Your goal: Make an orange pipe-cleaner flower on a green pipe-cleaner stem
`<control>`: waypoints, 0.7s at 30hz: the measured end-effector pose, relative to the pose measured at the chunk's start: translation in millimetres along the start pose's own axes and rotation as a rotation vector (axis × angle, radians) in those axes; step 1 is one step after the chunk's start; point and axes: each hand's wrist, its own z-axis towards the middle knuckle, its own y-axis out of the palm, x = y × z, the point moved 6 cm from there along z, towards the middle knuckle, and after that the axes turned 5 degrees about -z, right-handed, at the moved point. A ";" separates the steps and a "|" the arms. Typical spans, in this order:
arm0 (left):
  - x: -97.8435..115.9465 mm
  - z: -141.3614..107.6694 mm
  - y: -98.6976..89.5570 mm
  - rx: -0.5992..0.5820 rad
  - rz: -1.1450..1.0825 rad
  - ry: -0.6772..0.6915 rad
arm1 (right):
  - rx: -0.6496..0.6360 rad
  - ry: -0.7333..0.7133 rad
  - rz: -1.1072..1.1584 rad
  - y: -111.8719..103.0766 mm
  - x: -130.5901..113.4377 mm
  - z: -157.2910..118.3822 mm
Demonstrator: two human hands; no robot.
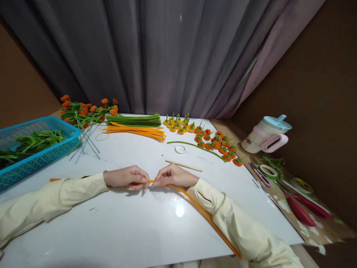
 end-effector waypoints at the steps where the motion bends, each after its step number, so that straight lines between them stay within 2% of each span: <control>1: -0.1 0.2 -0.3 0.003 -0.020 0.000 | 0.001 -0.001 0.007 0.2 -0.4 -0.1; 8: 2.2 -0.2 0.4 -0.022 -0.119 0.004 | -0.004 0.006 0.023 0.7 -1.2 -0.6; 21: 2.1 -0.6 1.6 -0.022 -0.045 0.003 | 0.008 -0.007 0.013 -0.8 0.8 -0.7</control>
